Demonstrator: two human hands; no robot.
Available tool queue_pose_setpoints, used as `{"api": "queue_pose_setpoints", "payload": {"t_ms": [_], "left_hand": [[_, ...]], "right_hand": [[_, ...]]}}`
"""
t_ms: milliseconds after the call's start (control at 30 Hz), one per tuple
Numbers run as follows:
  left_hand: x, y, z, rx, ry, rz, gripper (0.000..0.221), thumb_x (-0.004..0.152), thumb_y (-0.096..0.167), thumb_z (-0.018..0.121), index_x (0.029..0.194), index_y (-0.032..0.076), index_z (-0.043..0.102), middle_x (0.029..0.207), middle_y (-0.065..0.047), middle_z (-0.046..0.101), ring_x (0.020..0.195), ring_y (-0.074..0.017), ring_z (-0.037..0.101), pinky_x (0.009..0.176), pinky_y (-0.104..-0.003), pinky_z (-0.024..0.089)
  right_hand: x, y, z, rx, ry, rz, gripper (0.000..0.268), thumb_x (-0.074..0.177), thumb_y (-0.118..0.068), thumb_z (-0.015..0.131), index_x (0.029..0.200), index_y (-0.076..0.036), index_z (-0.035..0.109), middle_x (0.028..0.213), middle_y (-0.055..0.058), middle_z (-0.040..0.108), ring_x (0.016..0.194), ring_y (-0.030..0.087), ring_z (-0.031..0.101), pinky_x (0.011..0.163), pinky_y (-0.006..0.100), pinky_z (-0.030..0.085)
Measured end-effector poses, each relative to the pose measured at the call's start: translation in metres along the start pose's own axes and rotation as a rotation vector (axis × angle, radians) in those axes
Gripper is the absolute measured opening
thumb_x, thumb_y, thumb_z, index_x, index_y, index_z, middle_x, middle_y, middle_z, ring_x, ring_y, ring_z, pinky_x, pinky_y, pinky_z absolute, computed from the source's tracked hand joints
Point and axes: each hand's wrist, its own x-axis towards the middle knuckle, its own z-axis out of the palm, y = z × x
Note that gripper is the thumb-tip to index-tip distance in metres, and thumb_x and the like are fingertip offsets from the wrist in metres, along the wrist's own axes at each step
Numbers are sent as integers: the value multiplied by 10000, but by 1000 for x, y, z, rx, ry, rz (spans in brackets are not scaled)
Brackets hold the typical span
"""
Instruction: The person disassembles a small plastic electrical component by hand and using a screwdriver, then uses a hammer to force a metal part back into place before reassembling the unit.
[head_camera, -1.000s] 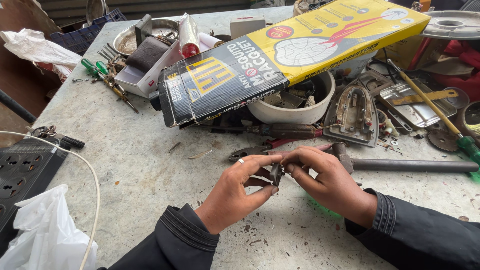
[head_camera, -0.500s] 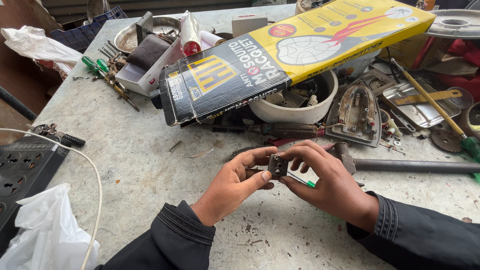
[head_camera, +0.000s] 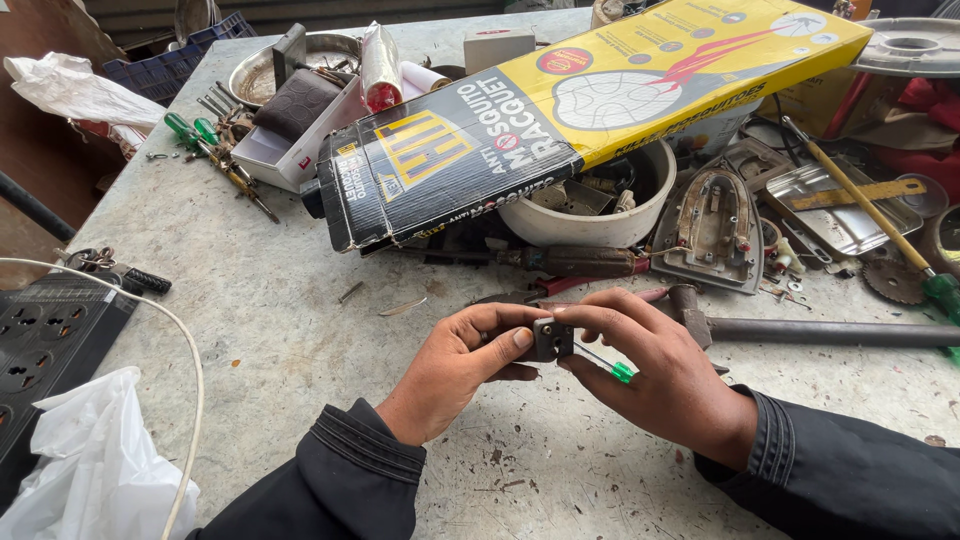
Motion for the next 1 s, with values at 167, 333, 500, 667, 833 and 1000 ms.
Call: {"api": "queue_pose_setpoints", "payload": {"t_ms": [167, 333, 500, 667, 833, 1000], "left_hand": [[1, -6, -5, -58, 15, -42, 301, 978, 192, 659, 1228, 32, 709, 1110, -95, 759, 971, -159, 737, 833, -319, 641], [4, -14, -11, -101, 48, -71, 279, 966, 186, 703, 1179, 7, 728, 1027, -96, 768, 892, -160, 738, 786, -315, 629], [3, -12, -6, -146, 58, -85, 279, 966, 224, 685, 1151, 16, 717, 1006, -88, 765, 867, -156, 737, 788, -319, 643], [1, -8, -4, -1, 35, 13, 284, 992, 270, 633, 1129, 24, 675, 976, -77, 752, 861, -155, 751, 782, -315, 655], [1, -10, -3, 188, 107, 73, 304, 1001, 299, 622, 1085, 10, 671, 939, -78, 741, 810, -155, 751, 700, -297, 643], [-2, -4, 1, 274, 170, 142, 313, 972, 279, 671, 1147, 20, 655, 957, -89, 738, 798, -127, 726, 663, -258, 621]], "right_hand": [[-1, 0, 1, 76, 14, -34, 527, 816, -103, 831, 1295, -91, 613, 1185, 82, 657, 916, 149, 699, 743, 286, 617], [-2, 0, 1, 94, 19, -54, 537, 819, -89, 833, 1306, -85, 607, 1207, 85, 662, 898, 137, 703, 744, 274, 618], [-4, 2, 1, 150, 1, -17, 544, 827, -68, 814, 1327, -79, 600, 1218, 82, 659, 884, 129, 707, 729, 260, 617], [-7, 10, 5, 418, -104, 238, 494, 900, -121, 729, 1374, -68, 599, 1179, 71, 658, 879, 119, 689, 752, 281, 603], [-7, 31, 12, 1004, -245, 567, 480, 1005, -240, 571, 1433, -23, 577, 1097, 114, 696, 900, 157, 675, 780, 341, 587], [-12, 39, 13, 1171, -225, 648, 453, 1026, -253, 491, 1398, -5, 561, 1088, 106, 699, 875, 182, 671, 758, 361, 573]]}}
